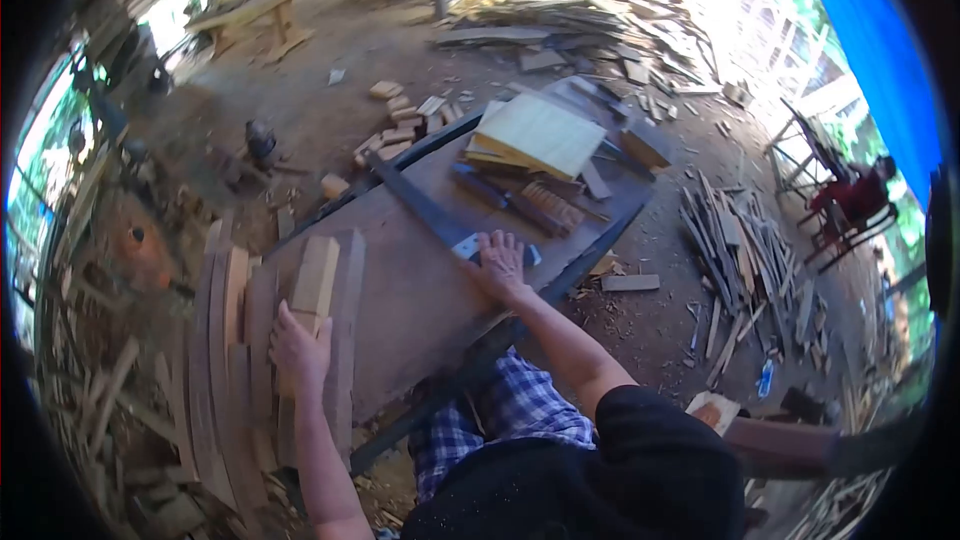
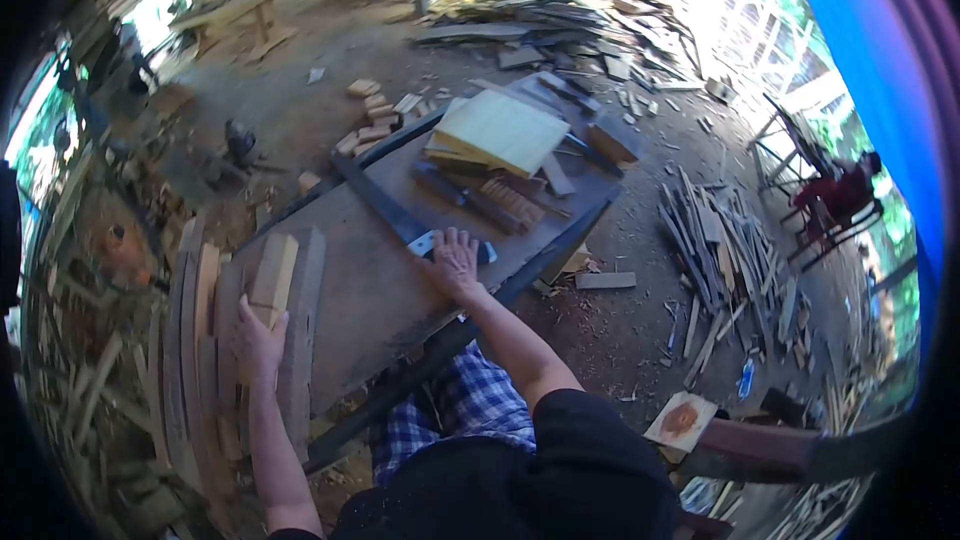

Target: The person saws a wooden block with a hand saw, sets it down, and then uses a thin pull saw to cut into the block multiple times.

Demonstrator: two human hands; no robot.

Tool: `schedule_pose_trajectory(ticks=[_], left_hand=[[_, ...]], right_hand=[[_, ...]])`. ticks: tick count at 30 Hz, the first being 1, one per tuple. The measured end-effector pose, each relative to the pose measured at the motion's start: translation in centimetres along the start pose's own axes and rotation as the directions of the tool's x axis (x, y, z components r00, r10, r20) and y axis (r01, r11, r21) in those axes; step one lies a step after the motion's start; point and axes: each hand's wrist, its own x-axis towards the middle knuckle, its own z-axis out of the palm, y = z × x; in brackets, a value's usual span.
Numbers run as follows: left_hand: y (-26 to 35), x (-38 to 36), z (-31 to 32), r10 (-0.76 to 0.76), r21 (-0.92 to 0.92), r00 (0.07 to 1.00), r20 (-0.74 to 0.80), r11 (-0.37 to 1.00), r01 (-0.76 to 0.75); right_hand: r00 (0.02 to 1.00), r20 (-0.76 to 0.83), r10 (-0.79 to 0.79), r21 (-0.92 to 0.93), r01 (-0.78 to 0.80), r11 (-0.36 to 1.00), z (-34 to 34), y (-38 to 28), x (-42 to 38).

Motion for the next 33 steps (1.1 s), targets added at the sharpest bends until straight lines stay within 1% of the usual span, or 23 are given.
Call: schedule_pose_trajectory(ticks=[1,2,4,5,7,8,10,12,14,15,16,18,19,21,22,23,24,25,26,28,30,32,33], left_hand=[[-0.1,0.0,0.0,-0.022,0.007,1.000,0.003,1.000,0.022],[-0.3,0.0,0.3,0.000,0.002,1.000,-0.013,1.000,0.000],[-0.5,0.1,0.7,-0.021,0.030,1.000,-0.016,0.999,0.021],[-0.6,0.2,0.8,-0.003,0.027,1.000,-0.024,1.000,0.004],[-0.5,0.0,0.6,-0.026,0.006,1.000,-0.003,1.000,0.026],[-0.6,0.1,0.9,-0.002,-0.002,1.000,0.001,1.000,0.002],[-0.5,-0.1,0.8,-0.051,-0.081,0.999,-0.007,0.995,0.050],[-0.1,-0.4,0.4,-0.032,-0.085,0.999,-0.004,0.996,0.032],[-0.7,-0.2,0.9,-0.047,-0.075,0.999,0.001,0.996,0.046],[-0.3,-0.3,0.2,-0.056,-0.112,0.998,0.025,0.992,0.058],[-0.3,-0.3,0.4,-0.036,-0.122,0.999,0.032,0.992,0.039],[-0.7,-0.2,1.0,-0.064,-0.171,0.998,0.021,0.983,0.067],[0.0,-0.5,0.0,-0.063,-0.180,0.997,0.039,0.981,0.069],[-2.3,0.5,2.0,-0.019,-0.196,0.999,0.031,0.980,0.024],[-2.1,0.6,2.1,0.005,-0.205,1.000,0.012,0.979,-0.002],[-1.8,0.4,2.3,-0.024,-0.190,0.999,-0.029,0.982,0.018],[-1.5,0.4,2.0,-0.008,-0.191,1.000,-0.016,0.982,0.005],[-1.4,0.4,1.8,-0.011,-0.189,1.000,-0.017,0.982,0.007],[-1.5,0.4,1.8,-0.018,-0.184,1.000,-0.020,0.983,0.014],[-1.6,0.4,2.0,0.001,-0.193,0.999,-0.038,0.981,-0.009],[-1.3,0.3,1.8,-0.028,-0.251,0.999,-0.016,0.968,0.023],[-1.2,0.4,1.5,-0.012,-0.232,1.000,-0.005,0.973,0.011],[-1.2,0.4,1.2,0.002,-0.211,1.000,0.002,0.977,-0.001]], right_hand=[[1.000,-0.012,-0.028,0.018,0.028,0.999,-0.1,0.0,-0.3],[0.999,-0.037,-0.016,0.018,0.017,1.000,-0.3,0.2,-0.9],[0.999,0.041,0.025,0.056,-0.027,0.998,-0.9,0.1,-2.0],[0.999,0.025,0.036,0.054,-0.038,0.998,-0.8,0.2,-2.4],[0.999,-0.045,-0.013,0.111,0.018,0.994,-0.8,0.7,-3.2],[0.998,-0.055,0.008,0.100,-0.002,0.995,-0.7,1.1,-3.6],[0.989,-0.136,-0.062,0.153,0.083,0.985,-0.6,1.3,-4.5],[0.987,-0.141,-0.078,0.154,0.100,0.983,-1.0,1.7,-6.1],[0.957,-0.175,-0.232,0.038,0.242,0.969,-1.9,1.5,-8.2],[0.972,-0.089,-0.215,0.151,0.227,0.962,-1.5,1.8,-9.0],[0.975,-0.093,-0.200,0.137,0.211,0.968,-1.7,2.1,-10.1],[0.957,0.014,-0.288,0.303,0.271,0.914,-2.4,2.7,-12.2],[0.963,0.014,-0.270,0.290,0.255,0.922,-3.9,2.2,-12.6],[0.972,-0.168,-0.166,0.475,0.227,0.850,-6.4,0.9,-13.5],[0.974,-0.168,-0.151,0.462,0.213,0.861,-6.7,1.0,-13.9],[0.988,-0.121,-0.095,0.551,0.146,0.822,-6.7,0.9,-14.4],[0.997,-0.069,-0.041,0.636,0.075,0.768,-6.5,0.7,-14.9],[0.989,-0.148,-0.013,0.650,0.107,0.752,-6.2,0.5,-15.1],[0.990,-0.143,-0.003,0.649,0.096,0.755,-5.9,0.2,-15.4],[0.993,-0.006,0.122,0.757,-0.075,0.649,-5.5,-0.5,-15.8],[0.990,0.039,0.137,0.756,-0.119,0.643,-4.7,-1.5,-15.9],[0.998,-0.026,0.049,0.748,-0.013,0.663,-5.4,-2.8,-15.6],[0.999,0.049,0.006,0.748,-0.041,0.662,-5.3,-3.2,-15.7]])
